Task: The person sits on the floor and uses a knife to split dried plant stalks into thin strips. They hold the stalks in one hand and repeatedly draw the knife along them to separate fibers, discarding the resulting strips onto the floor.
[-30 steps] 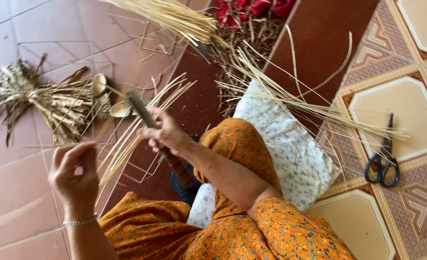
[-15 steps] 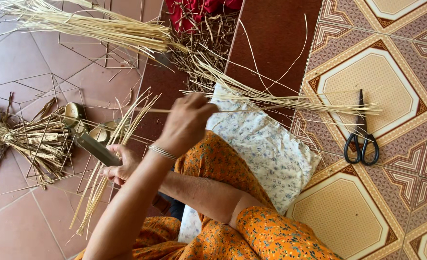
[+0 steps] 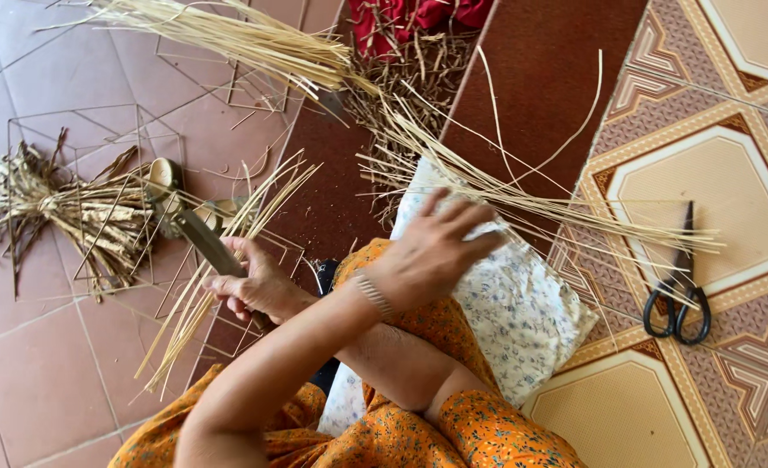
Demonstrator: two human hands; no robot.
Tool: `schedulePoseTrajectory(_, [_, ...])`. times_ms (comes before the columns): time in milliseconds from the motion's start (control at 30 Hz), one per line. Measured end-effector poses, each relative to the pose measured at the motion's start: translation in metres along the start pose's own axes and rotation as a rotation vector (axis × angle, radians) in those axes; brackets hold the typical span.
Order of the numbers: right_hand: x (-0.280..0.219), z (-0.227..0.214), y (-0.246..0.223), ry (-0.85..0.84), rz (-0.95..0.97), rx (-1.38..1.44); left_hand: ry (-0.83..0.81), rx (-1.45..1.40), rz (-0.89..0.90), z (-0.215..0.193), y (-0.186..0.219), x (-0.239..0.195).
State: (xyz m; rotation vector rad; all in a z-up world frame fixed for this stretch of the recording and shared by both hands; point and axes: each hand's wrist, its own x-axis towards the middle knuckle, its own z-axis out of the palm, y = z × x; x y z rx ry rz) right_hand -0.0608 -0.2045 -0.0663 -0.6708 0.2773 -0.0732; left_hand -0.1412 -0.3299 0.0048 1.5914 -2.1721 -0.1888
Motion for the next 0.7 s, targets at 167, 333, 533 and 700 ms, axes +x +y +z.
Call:
schedulePoseTrajectory(167, [0.006,-0.001,-0.006,0.102,0.051,0.031,0.453,-0.041,-0.326,-0.099,-0.042,-0.119])
schedulePoseTrajectory(333, [0.013,-0.015,-0.026,0.166,-0.099,0.031,0.95,-0.178,-0.885,-0.132,-0.086,-0.258])
schedulePoseTrajectory(533, [0.004,-0.018,-0.058,0.17,-0.229,0.05,0.817,-0.132,-1.397,-0.076,-0.157,-0.413])
schedulePoseTrajectory(700, [0.005,-0.012,-0.063,0.131,-0.207,0.036,0.487,0.152,-1.554,-0.012,-0.191,-0.473])
